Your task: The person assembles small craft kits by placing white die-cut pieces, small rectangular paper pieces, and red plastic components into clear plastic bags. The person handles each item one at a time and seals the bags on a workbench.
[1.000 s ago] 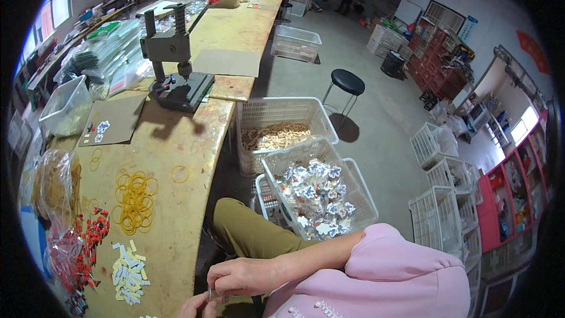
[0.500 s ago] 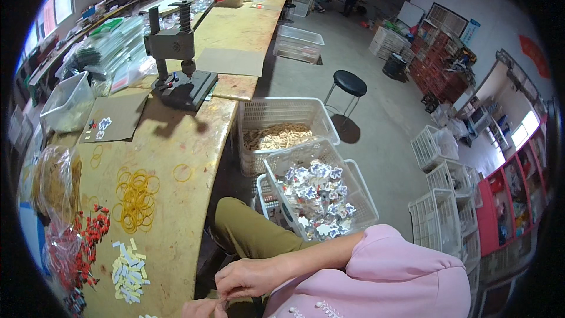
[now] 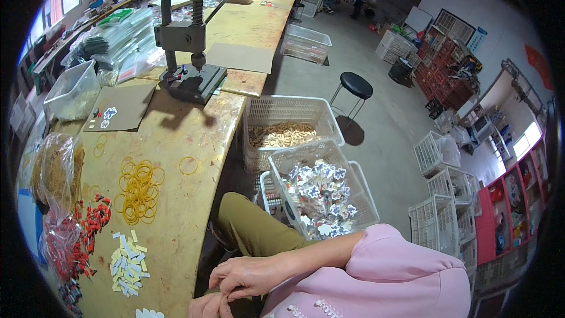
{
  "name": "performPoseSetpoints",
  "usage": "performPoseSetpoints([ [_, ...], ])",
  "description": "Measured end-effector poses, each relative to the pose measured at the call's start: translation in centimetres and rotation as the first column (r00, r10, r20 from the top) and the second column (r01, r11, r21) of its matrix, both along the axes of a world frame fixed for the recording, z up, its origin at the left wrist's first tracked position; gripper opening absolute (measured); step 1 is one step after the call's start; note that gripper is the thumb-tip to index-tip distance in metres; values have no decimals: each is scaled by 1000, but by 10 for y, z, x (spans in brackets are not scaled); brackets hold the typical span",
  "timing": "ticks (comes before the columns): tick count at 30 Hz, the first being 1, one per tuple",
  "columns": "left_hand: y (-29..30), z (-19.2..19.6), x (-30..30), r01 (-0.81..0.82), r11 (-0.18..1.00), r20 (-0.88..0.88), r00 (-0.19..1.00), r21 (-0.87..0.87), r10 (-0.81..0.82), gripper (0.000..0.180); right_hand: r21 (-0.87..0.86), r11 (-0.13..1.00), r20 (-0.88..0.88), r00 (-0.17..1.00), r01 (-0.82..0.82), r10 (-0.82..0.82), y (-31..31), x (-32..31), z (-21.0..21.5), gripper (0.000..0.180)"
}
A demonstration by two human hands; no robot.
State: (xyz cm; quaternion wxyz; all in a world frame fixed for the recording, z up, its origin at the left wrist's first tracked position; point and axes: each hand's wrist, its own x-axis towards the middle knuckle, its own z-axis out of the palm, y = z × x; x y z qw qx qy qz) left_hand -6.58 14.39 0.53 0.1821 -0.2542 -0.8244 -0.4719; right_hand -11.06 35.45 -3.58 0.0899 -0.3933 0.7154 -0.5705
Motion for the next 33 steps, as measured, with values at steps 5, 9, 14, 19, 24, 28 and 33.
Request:
performPoseSetpoints([
  [5,-2,-3,1,-14,1000,-20,1000,-21,13,14,186,982,-30,998,-44,51,7,-2,8,12],
  [9,-3,-1,2,-29,1000,-10,1000,0,29,12,94,993,-96,993,77,-67,9,2,14,12],
  [14,-1,-4,6,-52,998,-13,999,29,53,8,0,994,-100,989,109,-109,2,5,16,11],
  [19,0,-8,7,-45,999,-53,998,-2,45,8,102,994,-34,999,-36,39,0,1,3,12],
  [24,1,-3,7,-20,995,128,992,95,7,16,111,994,-53,999,4,2,3,3,3,11],
  [28,2,-5,8,-41,993,225,974,113,14,19,66,995,-114,991,79,-71,0,4,-5,13],
  [33,0,-10,8,-61,992,163,986,111,43,16,17,993,-114,987,116,-114,9,0,10,13],
])
